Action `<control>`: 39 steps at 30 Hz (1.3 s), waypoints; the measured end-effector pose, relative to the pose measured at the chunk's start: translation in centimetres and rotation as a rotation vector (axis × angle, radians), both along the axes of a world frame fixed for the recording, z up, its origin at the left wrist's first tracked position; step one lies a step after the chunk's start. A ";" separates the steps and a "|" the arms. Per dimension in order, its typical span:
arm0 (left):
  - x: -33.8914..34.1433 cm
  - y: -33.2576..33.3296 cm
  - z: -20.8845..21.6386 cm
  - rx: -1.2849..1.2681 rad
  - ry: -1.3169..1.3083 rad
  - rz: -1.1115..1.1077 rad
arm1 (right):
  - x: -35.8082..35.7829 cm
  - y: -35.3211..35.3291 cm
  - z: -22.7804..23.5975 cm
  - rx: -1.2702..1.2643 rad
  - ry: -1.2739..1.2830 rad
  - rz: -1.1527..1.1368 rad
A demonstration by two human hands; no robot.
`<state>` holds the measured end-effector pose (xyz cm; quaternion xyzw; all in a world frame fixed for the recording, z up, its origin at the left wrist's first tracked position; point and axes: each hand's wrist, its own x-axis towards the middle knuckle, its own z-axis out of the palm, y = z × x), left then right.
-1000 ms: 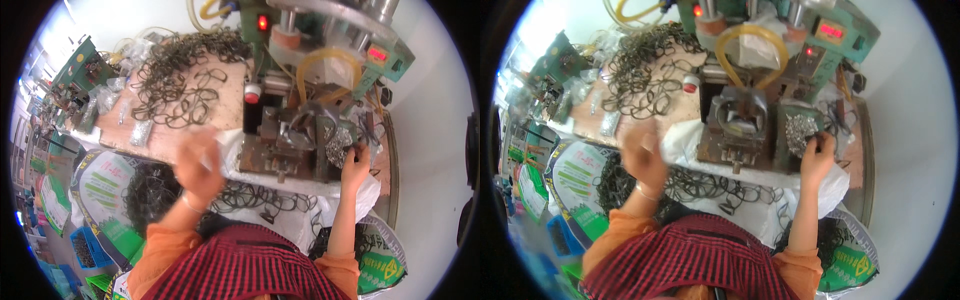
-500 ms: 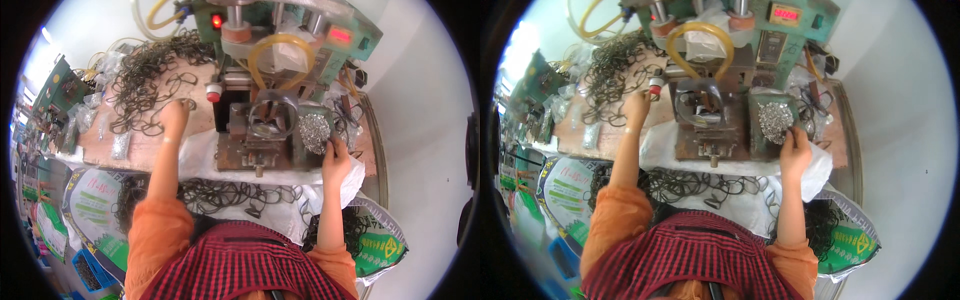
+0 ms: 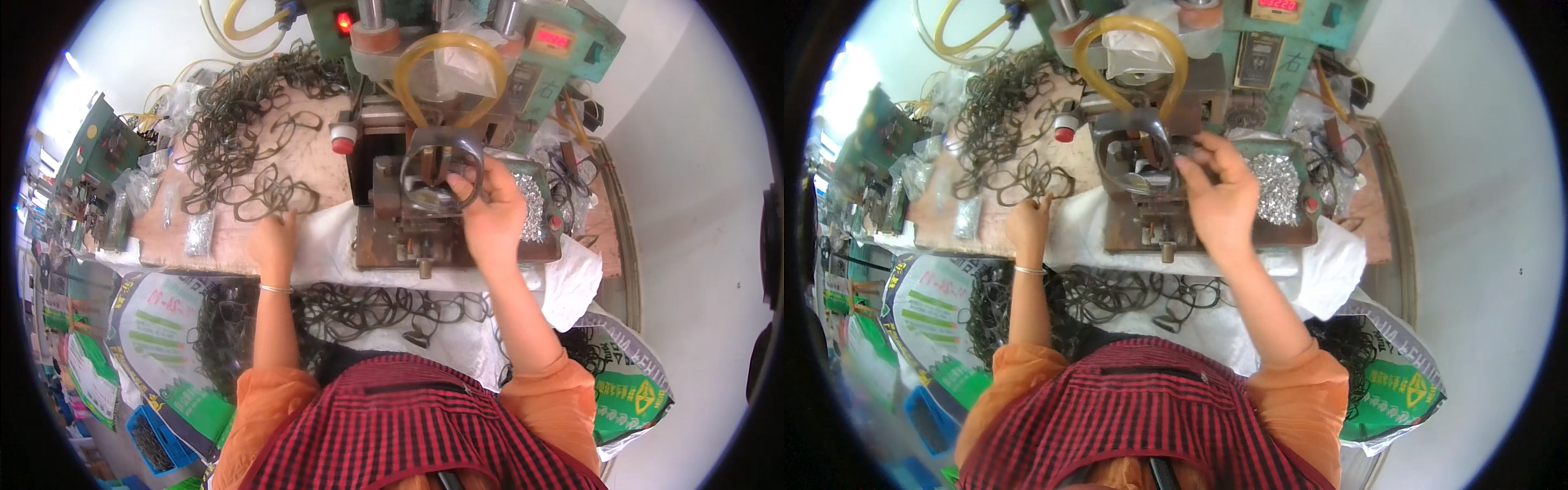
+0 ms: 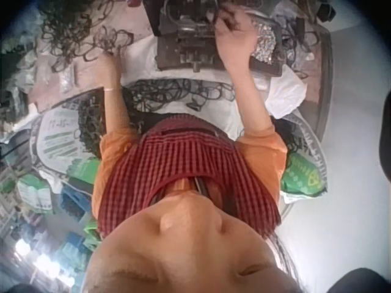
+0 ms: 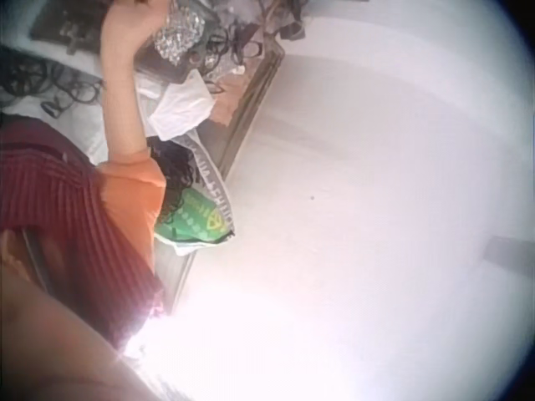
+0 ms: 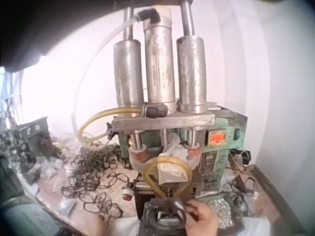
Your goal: The person repeatedly picks up a dark metal loop and a small silver component, places them into a press machine, and removes the assembled piece. The process is repeated continuously, with finished items accumulating on the workbench.
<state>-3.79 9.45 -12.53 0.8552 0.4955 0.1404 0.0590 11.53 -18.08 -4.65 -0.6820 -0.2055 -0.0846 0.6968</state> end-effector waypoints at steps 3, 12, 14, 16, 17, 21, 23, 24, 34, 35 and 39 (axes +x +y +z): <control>-0.6 2.5 -2.7 0.037 -0.130 0.012 | -0.4 0.4 -0.3 0.325 0.211 0.158; 3.7 2.1 -0.2 -0.060 0.050 0.094 | -1.1 0.7 3.0 0.427 0.451 0.362; 3.4 3.9 -1.9 -0.061 -0.087 0.143 | -2.0 1.0 3.6 0.479 0.483 0.352; 1.4 3.6 -0.5 -0.032 -0.135 0.116 | -2.1 -0.3 2.7 0.210 0.216 0.233; 1.6 4.2 -1.6 -0.026 -0.152 0.182 | -1.7 -1.7 2.5 0.127 0.142 0.232; 1.9 4.6 -0.5 -0.150 -0.030 0.216 | 0.0 -5.8 2.1 -0.179 -0.190 0.310; 2.8 5.4 -0.8 -0.158 -0.041 0.201 | 0.2 -4.4 2.8 -0.262 -0.297 0.303; 2.8 6.0 -1.6 -0.135 -0.097 0.236 | 0.3 -4.1 3.6 -0.307 -0.362 0.295; -1.2 8.1 -5.4 0.243 -0.492 0.259 | -2.9 -12.3 -0.3 -0.769 -0.128 -0.047; -1.6 8.8 -5.6 0.296 -0.530 0.231 | -2.1 -13.4 -1.8 -0.822 -0.172 -0.128; -2.5 10.9 -5.0 0.512 -0.289 0.121 | -0.8 -14.0 -4.6 -1.041 -0.400 -0.397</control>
